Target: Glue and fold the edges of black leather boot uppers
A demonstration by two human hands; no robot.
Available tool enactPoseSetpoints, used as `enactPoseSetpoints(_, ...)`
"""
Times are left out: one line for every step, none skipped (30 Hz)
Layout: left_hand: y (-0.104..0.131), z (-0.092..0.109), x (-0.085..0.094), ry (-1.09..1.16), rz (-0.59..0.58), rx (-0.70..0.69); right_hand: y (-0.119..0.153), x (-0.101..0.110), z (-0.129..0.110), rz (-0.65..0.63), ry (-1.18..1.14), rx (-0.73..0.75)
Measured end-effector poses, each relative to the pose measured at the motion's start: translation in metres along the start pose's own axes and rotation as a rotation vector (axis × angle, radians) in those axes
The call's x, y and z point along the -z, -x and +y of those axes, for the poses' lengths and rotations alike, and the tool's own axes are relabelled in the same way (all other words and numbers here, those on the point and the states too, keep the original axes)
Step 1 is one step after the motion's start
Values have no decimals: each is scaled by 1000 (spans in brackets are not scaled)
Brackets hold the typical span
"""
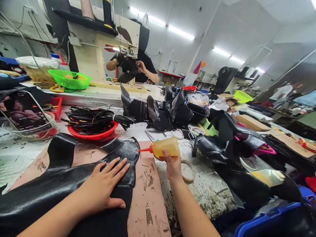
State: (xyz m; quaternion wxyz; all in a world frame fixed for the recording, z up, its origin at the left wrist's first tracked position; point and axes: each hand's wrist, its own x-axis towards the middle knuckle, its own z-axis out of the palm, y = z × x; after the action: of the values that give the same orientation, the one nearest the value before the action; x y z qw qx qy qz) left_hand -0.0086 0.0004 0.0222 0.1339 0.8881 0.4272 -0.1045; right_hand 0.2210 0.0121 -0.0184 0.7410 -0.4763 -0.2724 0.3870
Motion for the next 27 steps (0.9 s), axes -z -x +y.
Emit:
enactPoseSetpoints(0,0,0,-3,-2,-1,-1,0,2,0,20,4)
enactPoseSetpoints(0,0,-1,-6,-4,-1,-1,1,4,-4,38,7)
enactPoseSetpoints(0,0,-1,-9,-6,0,-2,2,5,-9,54,12)
enactPoseSetpoints(0,-1,-1,-13,-9,1,-2,2,6,-13,65,18)
enactPoseSetpoints(0,-1,-2,-16,-12,2,-3,3,7,-15,73,24)
enactPoseSetpoints(0,-1,-2,-19,-13,2,-3,3,8,-11,79,31)
enactPoseSetpoints(-1,-1,-3,-23,-13,1,-3,3,8,-4,83,37)
enactPoseSetpoints(-1,-1,-3,-25,-12,1,-3,3,8,1,85,39)
enactPoseSetpoints(-1,-1,-3,-26,-11,0,-3,3,8,6,86,40)
enactPoseSetpoints(-2,-2,-4,-26,-8,0,-4,3,8,9,85,39)
enactPoseSetpoints(-2,-2,-4,-25,-5,0,-4,3,8,9,83,35)
enactPoseSetpoints(-2,-2,-4,-23,-3,1,-3,2,8,9,81,30)
enactPoseSetpoints(-3,-2,-4,-21,-1,1,-3,2,8,9,78,27)
enactPoseSetpoints(-3,-2,-4,-18,2,1,-3,2,8,7,76,24)
enactPoseSetpoints(-3,-1,-3,-16,4,1,-3,1,7,2,76,22)
enactPoseSetpoints(-3,-1,-3,-15,4,1,-3,1,7,-3,79,19)
enactPoseSetpoints(-3,-1,-3,-14,1,2,-3,1,7,-9,82,18)
enactPoseSetpoints(-3,-1,-2,-14,-3,4,-3,2,7,-14,85,16)
enactPoseSetpoints(-3,-1,-2,-14,-8,7,-3,2,7,-18,87,13)
enactPoseSetpoints(-3,-1,-2,-15,-11,8,-3,2,8,-19,88,10)
enactPoseSetpoints(-3,-1,-2,-14,-11,9,-3,3,8,-16,88,9)
enactPoseSetpoints(-3,-1,-2,-12,-7,7,-3,3,9,-11,87,7)
enactPoseSetpoints(-3,-1,-3,-10,0,5,-3,3,9,-5,87,6)
enactPoseSetpoints(-3,-1,-3,-9,5,3,-3,4,10,3,87,5)
enactPoseSetpoints(-3,-1,-4,-10,10,2,-3,4,10,10,87,5)
enactPoseSetpoints(-3,-1,-5,-13,11,2,-3,4,11,16,89,7)
enactPoseSetpoints(-3,-1,-6,-18,11,1,-3,4,11,18,92,10)
